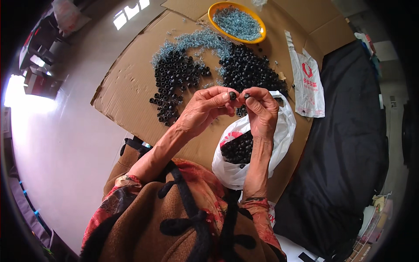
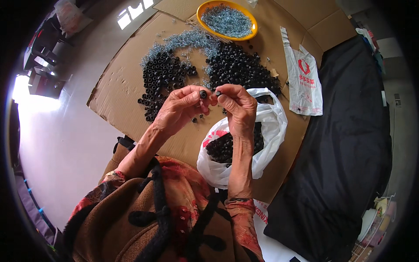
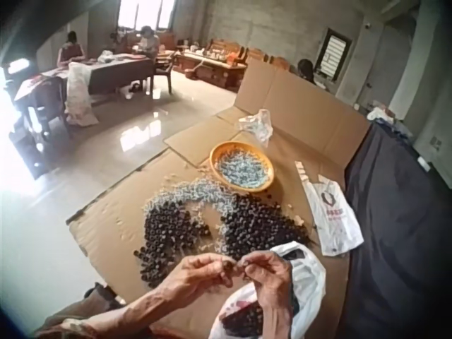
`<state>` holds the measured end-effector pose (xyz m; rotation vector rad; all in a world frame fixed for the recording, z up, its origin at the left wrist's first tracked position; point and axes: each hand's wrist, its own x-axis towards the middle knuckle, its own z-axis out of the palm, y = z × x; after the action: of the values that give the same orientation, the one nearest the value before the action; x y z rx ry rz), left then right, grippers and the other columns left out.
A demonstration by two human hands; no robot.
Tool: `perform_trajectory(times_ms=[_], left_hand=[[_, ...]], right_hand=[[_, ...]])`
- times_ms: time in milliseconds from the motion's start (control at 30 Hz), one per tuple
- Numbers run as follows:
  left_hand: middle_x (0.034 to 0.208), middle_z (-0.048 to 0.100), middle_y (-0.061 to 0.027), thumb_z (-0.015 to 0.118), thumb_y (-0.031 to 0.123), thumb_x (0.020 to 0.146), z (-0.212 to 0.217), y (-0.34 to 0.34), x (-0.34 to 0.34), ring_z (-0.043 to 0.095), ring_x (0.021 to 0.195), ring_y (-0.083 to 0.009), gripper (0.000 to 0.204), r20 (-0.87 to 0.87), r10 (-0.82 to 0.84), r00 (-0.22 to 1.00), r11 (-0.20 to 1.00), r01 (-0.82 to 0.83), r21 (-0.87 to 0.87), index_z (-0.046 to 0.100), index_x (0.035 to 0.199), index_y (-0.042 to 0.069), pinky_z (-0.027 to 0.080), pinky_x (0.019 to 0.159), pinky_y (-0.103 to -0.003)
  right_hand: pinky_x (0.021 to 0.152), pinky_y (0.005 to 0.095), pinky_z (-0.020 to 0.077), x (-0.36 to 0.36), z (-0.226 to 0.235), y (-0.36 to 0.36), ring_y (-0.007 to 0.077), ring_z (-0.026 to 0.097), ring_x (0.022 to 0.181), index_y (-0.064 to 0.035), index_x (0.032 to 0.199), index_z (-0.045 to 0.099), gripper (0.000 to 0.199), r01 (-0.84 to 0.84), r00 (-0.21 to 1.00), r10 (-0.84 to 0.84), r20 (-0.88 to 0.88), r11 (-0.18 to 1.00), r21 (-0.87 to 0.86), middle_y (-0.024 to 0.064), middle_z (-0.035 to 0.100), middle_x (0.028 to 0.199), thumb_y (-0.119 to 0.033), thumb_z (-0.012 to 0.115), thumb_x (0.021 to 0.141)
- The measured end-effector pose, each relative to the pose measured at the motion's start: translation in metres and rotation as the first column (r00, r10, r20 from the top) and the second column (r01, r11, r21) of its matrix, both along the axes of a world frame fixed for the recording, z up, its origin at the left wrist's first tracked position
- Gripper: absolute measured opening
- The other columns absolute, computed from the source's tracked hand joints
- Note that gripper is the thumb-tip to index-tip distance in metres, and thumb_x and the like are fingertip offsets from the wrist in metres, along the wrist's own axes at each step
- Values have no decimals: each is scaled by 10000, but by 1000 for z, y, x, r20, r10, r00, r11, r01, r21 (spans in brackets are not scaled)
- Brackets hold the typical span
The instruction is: The person assembles small black plastic components by hand and places them into a plastic bag.
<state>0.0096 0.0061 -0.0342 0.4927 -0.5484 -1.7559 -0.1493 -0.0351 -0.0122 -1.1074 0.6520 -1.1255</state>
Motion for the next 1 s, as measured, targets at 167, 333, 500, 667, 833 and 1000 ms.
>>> perform_trajectory(times_ms=[167, 333, 500, 667, 833, 1000], left_hand=[[889, 626, -79, 581, 186, 862, 0, 1, 0, 569, 746, -129, 239, -46, 12, 999, 1000, -12, 11, 591, 1001, -9, 482, 736, -282], [893, 617, -72, 570, 175, 869, 3, -1, -3, 566, 741, -125, 227, -74, 31, 997, 999, -29, 32, 588, 999, -10, 487, 732, -284], [890, 611, -71, 561, 160, 873, 6, -1, -5, 565, 735, -123, 213, -126, 10, 992, 998, -2, 62, 584, 994, -14, 492, 730, -286], [872, 609, -78, 556, 144, 874, 7, -2, -7, 570, 735, -132, 202, -167, 20, 986, 997, -9, 71, 579, 994, -17, 500, 718, -290], [858, 608, -84, 554, 133, 873, 8, -2, -13, 576, 737, -144, 199, -236, -21, 972, 996, 41, 82, 574, 1001, -19, 506, 708, -298], [861, 580, -65, 556, 171, 870, 8, -1, -15, 560, 749, -149, 261, -246, -48, 968, 996, 65, 60, 559, 1049, -19, 477, 731, -332]], right_hand=[[774, 218, 434, 8, 20, 11, 110, 582, 782, 11, 966, 619, 175, 76, 927, -139, -349, 980, -186, 52, 631, 867, 11, 610, 791], [770, 213, 433, 4, 24, 10, 107, 578, 786, 10, 975, 623, 179, 57, 852, -186, -490, 963, -265, 45, 629, 860, -3, 610, 797], [766, 217, 439, 8, 22, 6, 113, 578, 792, 14, 960, 619, 160, 139, 949, -178, -258, 977, -161, 62, 632, 869, -18, 610, 803], [774, 248, 441, 6, 9, 0, 151, 590, 795, 2, 920, 599, 133, 74, 995, -75, 64, 997, 19, 94, 631, 881, -2, 616, 788], [771, 269, 441, 4, 13, -1, 168, 579, 814, -4, 906, 590, 134, 90, 991, -89, 101, 996, -7, 98, 620, 872, -3, 625, 778], [809, 287, 414, 6, 20, 3, 175, 550, 846, -3, 880, 590, 139, 92, 996, -88, 33, 977, -190, 93, 601, 867, 4, 643, 752]])
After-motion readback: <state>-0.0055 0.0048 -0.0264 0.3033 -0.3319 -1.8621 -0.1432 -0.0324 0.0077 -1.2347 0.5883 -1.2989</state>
